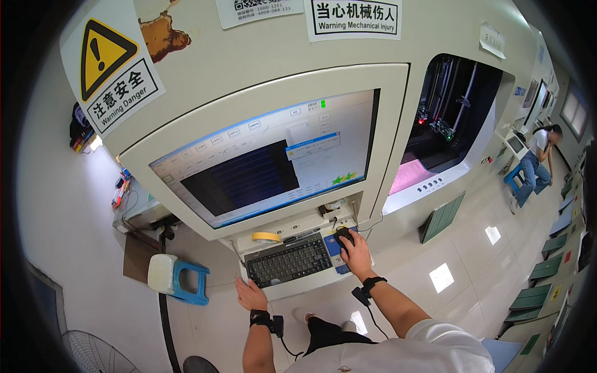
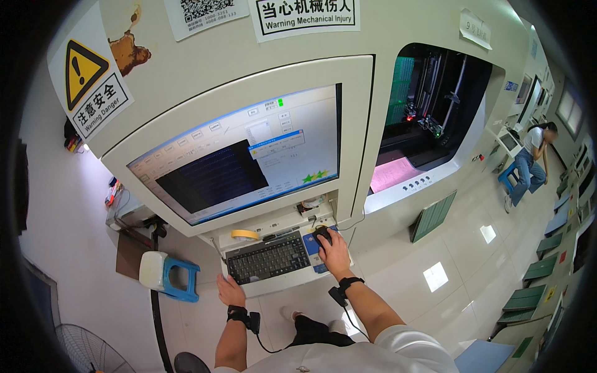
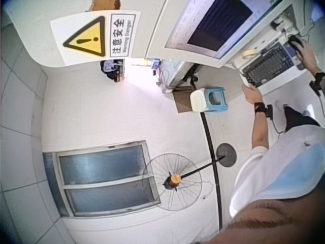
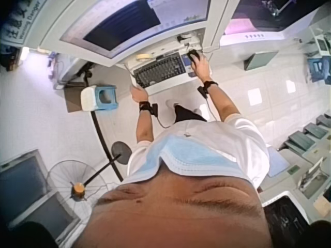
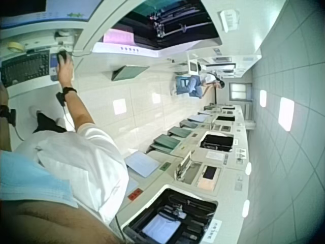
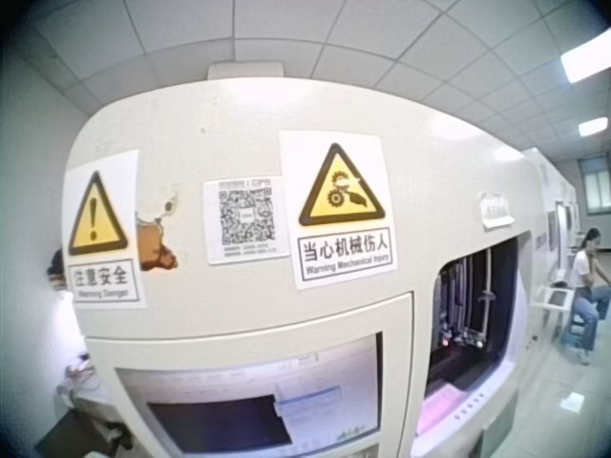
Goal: Operating a PCB inspection or testing machine by inserting a board and using a computer interface.
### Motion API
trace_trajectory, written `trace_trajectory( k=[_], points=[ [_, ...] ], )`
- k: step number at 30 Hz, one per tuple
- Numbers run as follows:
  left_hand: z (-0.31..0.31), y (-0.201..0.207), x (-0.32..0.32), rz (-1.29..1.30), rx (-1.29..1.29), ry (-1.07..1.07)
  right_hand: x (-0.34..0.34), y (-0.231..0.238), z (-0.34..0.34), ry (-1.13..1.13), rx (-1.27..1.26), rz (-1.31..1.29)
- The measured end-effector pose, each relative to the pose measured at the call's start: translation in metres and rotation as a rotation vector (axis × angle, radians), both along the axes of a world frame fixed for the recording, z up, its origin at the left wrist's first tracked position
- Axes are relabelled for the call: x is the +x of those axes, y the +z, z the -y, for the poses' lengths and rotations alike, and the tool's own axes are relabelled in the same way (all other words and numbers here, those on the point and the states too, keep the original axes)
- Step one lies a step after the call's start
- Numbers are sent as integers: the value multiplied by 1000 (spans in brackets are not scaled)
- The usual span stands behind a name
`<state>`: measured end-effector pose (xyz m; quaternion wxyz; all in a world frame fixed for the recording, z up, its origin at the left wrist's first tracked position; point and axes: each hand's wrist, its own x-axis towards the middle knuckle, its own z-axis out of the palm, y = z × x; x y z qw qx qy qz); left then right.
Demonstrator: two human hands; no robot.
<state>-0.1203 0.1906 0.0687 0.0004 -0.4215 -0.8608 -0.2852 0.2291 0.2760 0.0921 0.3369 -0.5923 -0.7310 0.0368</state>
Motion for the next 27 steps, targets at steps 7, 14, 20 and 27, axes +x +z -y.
trace_trajectory(
  k=[7,14,20,27],
  points=[
    [-37,76,64,-227,126,-486,4,6,4,-31,16,1],
    [-67,76,61,-493,79,-812,-3,3,3,-38,8,-29],
    [-50,83,74,-391,56,-814,1,0,2,-37,10,-22],
    [-49,60,79,-497,61,-832,3,3,3,-23,1,-19]
  ],
)
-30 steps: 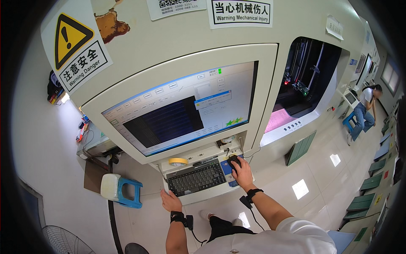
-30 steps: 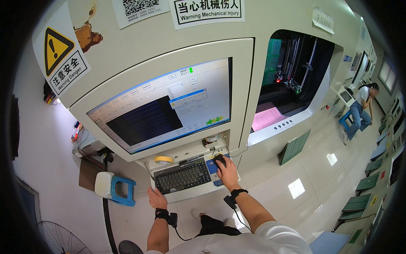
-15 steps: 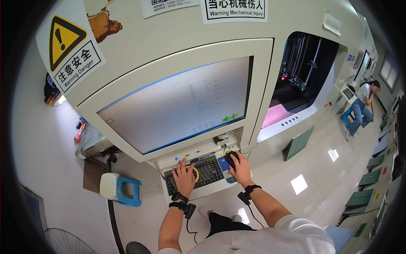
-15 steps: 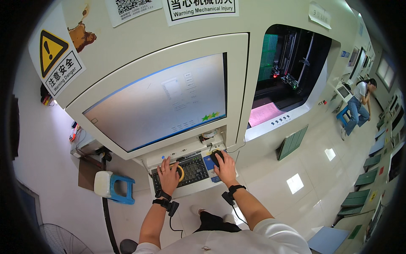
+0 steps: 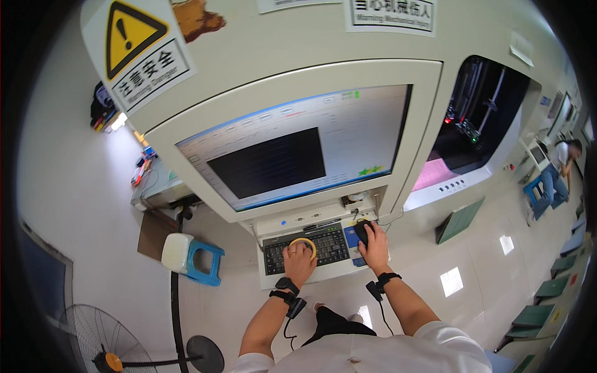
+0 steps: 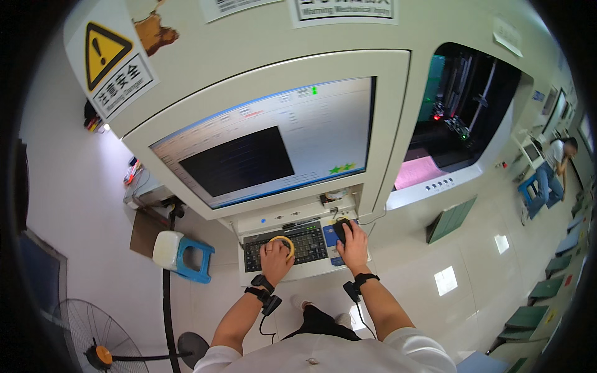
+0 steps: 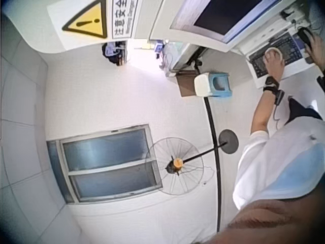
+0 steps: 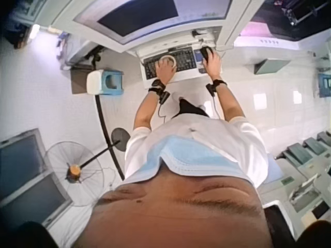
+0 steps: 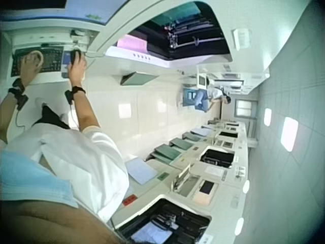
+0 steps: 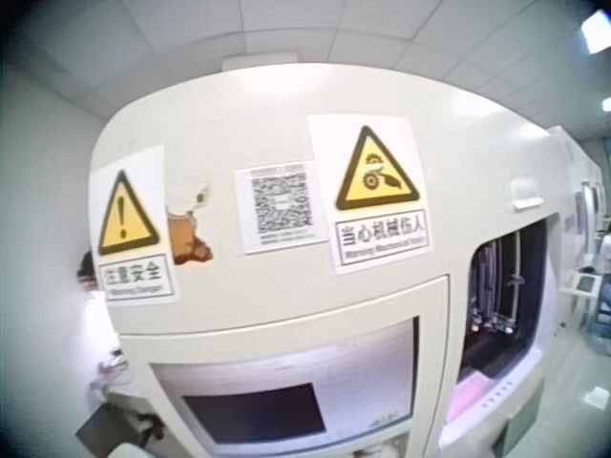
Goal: Operating a PCB inspection or testing machine by inserting a board and using a computer interface.
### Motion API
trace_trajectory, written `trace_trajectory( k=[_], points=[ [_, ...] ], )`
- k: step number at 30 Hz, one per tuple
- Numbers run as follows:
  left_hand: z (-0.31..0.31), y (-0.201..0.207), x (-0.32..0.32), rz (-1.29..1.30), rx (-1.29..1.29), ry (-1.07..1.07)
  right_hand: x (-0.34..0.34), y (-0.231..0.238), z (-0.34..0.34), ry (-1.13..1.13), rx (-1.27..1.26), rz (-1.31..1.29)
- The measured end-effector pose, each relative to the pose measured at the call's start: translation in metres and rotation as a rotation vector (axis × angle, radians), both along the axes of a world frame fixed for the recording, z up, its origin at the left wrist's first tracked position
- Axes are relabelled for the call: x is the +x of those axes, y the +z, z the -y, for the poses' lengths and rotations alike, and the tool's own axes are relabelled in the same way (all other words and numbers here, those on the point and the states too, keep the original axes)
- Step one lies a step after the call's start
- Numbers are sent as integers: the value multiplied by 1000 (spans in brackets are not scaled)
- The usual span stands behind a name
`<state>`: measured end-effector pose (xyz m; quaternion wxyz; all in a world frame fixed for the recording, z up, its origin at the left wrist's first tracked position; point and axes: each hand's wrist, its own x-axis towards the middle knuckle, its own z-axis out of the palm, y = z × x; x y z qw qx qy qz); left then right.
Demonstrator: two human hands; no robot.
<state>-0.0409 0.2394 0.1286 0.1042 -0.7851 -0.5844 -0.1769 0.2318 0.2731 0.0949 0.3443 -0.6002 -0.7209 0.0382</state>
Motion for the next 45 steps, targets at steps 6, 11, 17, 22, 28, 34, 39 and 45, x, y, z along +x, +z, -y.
trace_trajectory(
  k=[6,11,17,22,28,34,39,45],
  points=[
    [4,-4,-5,10,11,-8,-6,-4,-2,-5,30,10],
    [-14,22,-12,619,119,155,1,-6,0,-39,51,22],
    [-60,-11,-44,1028,265,400,-5,2,0,-14,3,15],
    [-98,-37,-43,1143,262,415,0,-2,0,-2,26,23],
    [-134,-48,-69,1090,180,586,-5,-3,0,16,33,13],
    [-142,-49,-60,1047,240,451,7,-3,1,-16,32,11],
    [-126,-35,-81,1207,117,378,-5,1,0,6,-1,-6],
    [-121,-40,-82,1194,102,409,0,2,1,3,-11,-13]
  ],
)
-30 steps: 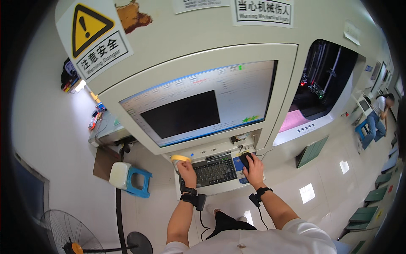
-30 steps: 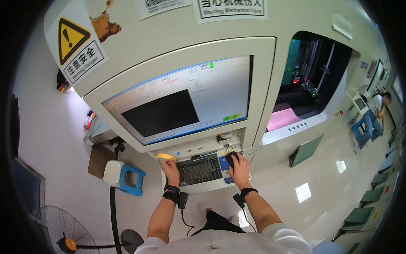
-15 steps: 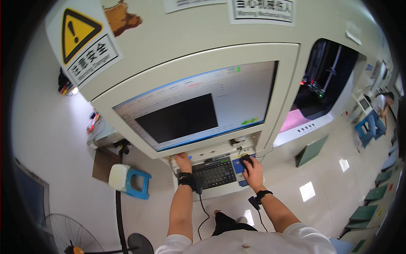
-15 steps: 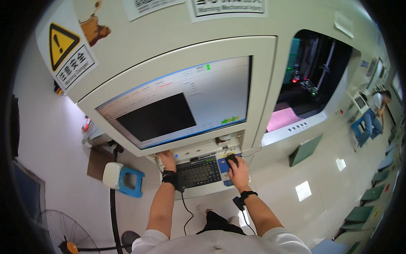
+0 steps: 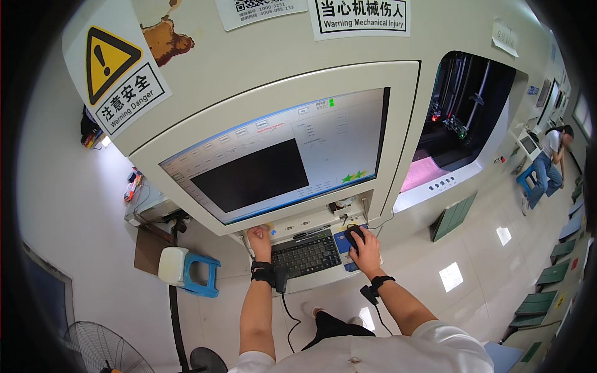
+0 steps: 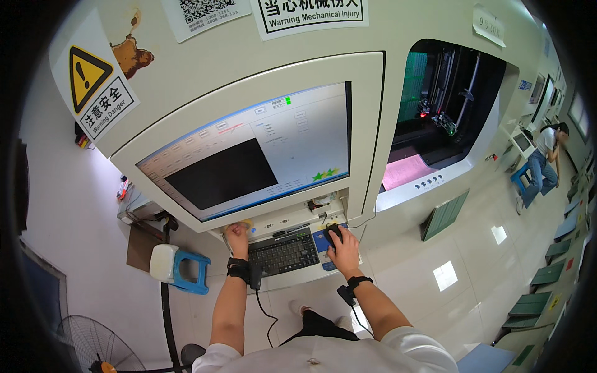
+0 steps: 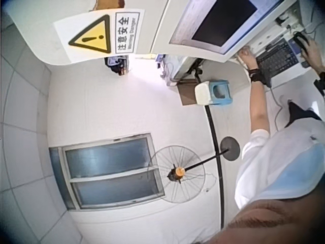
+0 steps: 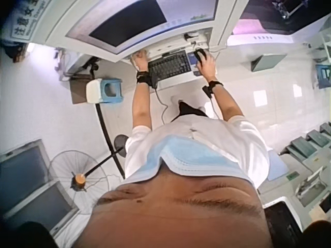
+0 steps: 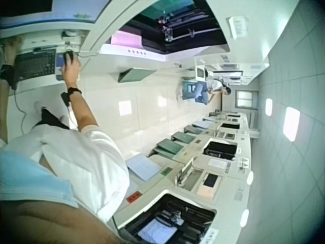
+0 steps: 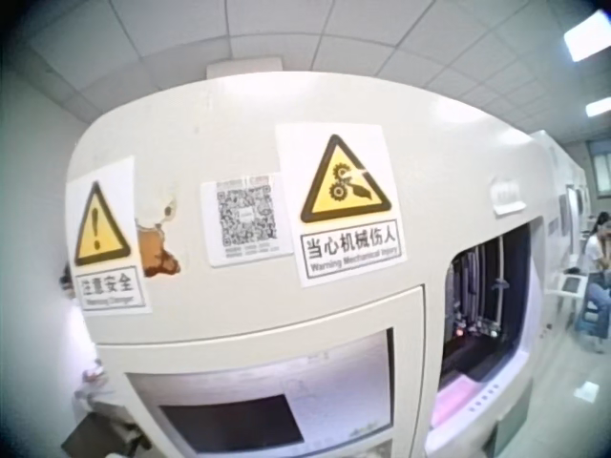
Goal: Operating a PCB inspection or testing machine by inserting a board and using a computer interface.
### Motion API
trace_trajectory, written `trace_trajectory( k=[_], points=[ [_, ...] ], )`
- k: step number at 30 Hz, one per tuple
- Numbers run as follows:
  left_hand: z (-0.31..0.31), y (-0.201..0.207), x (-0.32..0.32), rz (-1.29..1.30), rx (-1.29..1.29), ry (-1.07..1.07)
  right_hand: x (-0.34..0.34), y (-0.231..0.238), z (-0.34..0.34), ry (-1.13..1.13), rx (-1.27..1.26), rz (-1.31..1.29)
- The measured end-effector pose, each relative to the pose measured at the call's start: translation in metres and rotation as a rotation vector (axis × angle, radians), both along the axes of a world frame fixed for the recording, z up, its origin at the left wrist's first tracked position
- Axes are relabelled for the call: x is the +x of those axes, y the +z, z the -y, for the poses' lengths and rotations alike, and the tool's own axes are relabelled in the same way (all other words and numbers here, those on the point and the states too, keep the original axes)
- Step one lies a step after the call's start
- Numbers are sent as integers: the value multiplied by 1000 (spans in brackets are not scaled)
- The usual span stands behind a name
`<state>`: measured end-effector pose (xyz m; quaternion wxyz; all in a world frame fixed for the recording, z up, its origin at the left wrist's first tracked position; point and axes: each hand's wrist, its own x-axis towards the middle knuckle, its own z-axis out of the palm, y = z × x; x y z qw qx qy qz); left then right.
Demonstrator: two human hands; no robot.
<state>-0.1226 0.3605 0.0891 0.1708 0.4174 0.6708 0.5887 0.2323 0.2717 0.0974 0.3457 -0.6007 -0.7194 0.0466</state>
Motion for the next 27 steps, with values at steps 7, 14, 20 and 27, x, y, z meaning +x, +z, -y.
trace_trajectory(
  k=[7,14,20,27],
  points=[
    [14,0,-17,-77,-1,46,-7,1,-2,57,32,-41],
    [-2,39,11,1109,-184,-253,-7,0,0,34,39,-16],
    [-11,56,23,1106,-153,-196,1,-4,0,5,24,22],
    [-2,44,7,961,-5,17,-4,-1,-2,6,33,21]
  ],
)
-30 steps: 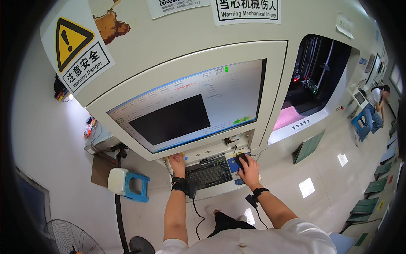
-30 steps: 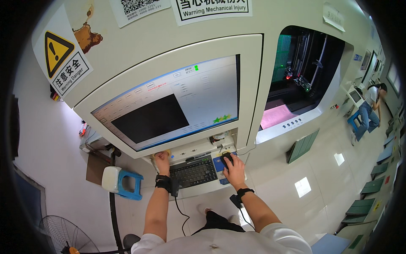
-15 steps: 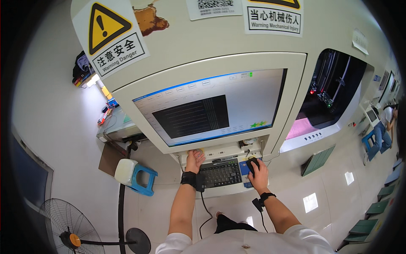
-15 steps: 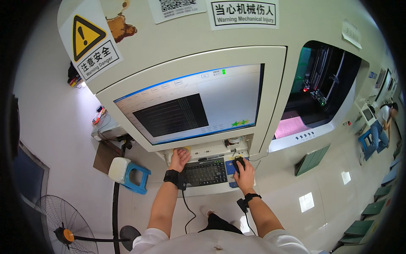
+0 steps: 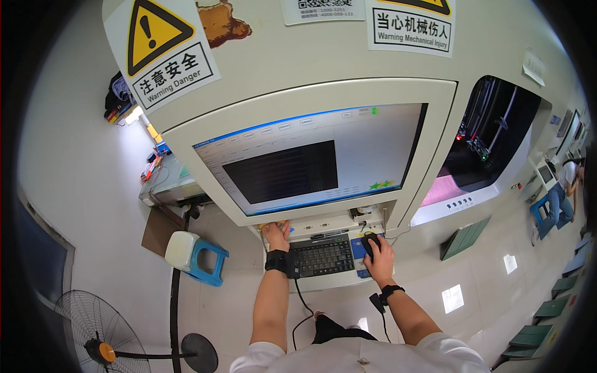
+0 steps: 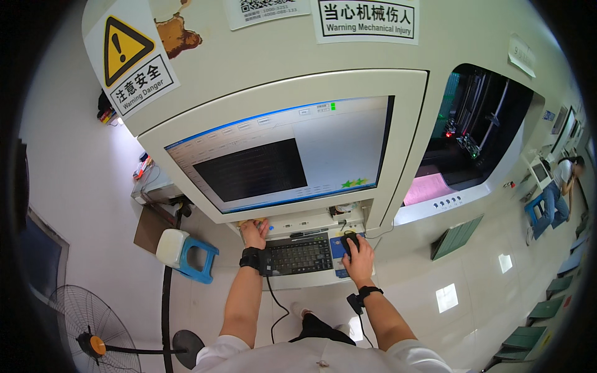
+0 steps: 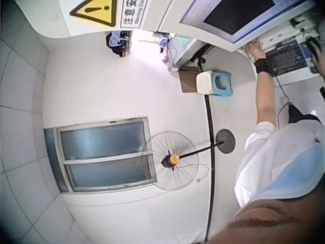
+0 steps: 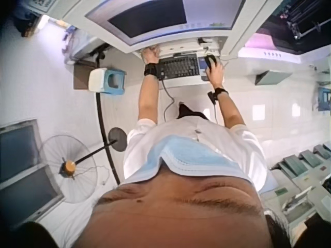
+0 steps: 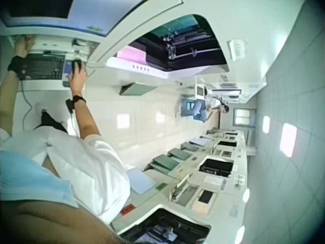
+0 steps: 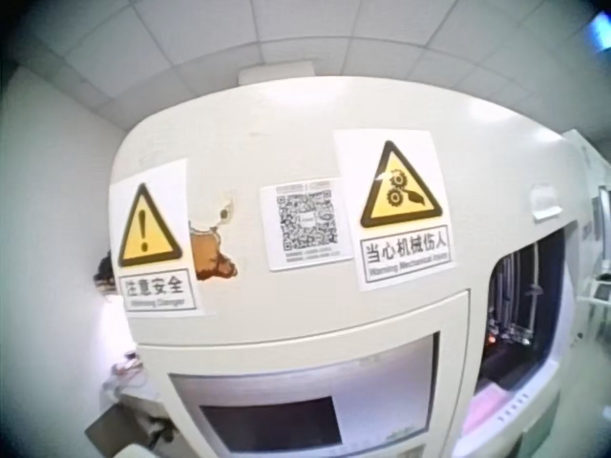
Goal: Operating a PCB inspection or testing machine by inserting a board and using a computer interface.
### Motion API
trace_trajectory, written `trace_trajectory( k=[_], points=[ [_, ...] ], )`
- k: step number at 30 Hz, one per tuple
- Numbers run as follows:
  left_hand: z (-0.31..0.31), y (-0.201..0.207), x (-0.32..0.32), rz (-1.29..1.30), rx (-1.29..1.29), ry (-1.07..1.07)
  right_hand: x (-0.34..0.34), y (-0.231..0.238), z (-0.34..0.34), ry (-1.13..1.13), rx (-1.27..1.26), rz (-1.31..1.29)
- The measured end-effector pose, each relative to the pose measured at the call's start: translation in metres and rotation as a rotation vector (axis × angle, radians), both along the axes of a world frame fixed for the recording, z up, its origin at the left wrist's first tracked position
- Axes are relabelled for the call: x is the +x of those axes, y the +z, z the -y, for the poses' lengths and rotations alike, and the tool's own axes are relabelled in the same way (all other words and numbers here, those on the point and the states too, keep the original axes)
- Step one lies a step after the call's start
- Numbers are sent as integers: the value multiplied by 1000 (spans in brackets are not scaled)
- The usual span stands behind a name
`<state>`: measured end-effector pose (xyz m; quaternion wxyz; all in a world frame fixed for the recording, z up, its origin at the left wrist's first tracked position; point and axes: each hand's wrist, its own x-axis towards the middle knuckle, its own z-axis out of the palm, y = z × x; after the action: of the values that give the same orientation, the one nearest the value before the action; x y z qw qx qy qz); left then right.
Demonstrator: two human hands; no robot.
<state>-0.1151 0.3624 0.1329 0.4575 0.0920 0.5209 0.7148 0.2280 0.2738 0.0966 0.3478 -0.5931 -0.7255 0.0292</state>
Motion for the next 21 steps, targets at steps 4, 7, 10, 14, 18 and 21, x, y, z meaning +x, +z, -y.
trace_trajectory(
  k=[4,7,10,14,18,21],
  points=[
    [1,1,13,-46,-16,34,2,-4,2,-2,-19,-7],
    [6,2,5,-50,-112,-79,5,-5,1,0,-9,-35],
    [10,0,-1,-128,-125,-154,4,-4,0,1,6,-26],
    [19,11,3,-111,-196,-131,-1,-2,1,2,33,4],
    [37,28,12,-102,-235,-145,1,-3,2,-4,5,7],
    [68,13,1,-123,-99,-145,4,-1,2,22,-21,-3]
  ],
)
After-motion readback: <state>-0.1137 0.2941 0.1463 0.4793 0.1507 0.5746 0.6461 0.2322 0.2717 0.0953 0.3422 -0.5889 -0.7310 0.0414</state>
